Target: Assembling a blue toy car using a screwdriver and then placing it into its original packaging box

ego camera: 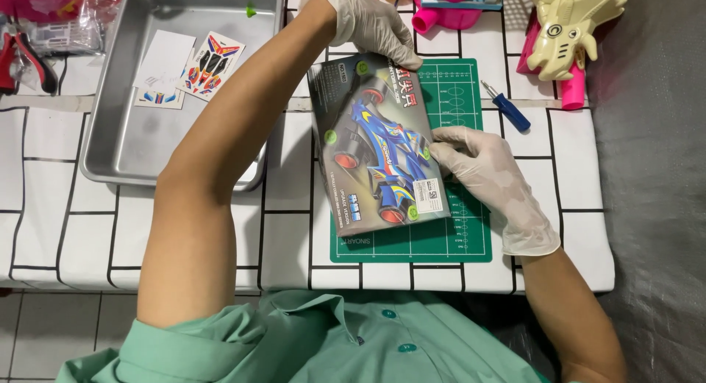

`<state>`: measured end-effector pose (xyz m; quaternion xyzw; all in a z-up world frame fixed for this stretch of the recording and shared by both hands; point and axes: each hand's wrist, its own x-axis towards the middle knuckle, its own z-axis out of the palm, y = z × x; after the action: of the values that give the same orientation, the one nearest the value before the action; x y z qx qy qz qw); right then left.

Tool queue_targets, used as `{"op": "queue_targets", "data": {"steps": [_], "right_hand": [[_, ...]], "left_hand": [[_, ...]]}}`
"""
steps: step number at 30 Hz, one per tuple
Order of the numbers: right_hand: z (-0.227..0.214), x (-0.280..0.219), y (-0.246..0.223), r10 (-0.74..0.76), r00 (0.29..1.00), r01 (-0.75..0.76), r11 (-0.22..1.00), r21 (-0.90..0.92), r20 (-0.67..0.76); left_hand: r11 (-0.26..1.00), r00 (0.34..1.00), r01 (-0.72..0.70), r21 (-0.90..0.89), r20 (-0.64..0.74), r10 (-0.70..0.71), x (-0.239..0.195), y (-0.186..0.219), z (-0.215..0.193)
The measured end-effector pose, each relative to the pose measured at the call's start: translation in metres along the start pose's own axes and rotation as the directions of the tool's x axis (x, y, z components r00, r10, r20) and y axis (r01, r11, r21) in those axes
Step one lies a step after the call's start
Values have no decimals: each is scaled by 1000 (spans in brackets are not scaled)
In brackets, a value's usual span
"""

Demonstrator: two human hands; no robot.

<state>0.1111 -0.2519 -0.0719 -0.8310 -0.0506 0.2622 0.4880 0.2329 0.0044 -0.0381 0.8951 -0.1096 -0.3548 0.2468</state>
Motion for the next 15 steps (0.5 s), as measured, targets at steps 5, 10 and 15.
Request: {"op": "queue_targets", "data": {"steps": [5,10,15], "right_hand": [[5,2,12,-95,994,91,993,-80,-54],[4,5,20,-273,960,241,918,-314,-61],[9,0,14,-229,966,206,963,-176,-121]], "left_hand": [[991,999,5,137,-49,2,3,-4,3],[982,983,-21,189,-173,54,18,-21,17],[918,773,-355,174,-498,393,63,-66,47]]}}
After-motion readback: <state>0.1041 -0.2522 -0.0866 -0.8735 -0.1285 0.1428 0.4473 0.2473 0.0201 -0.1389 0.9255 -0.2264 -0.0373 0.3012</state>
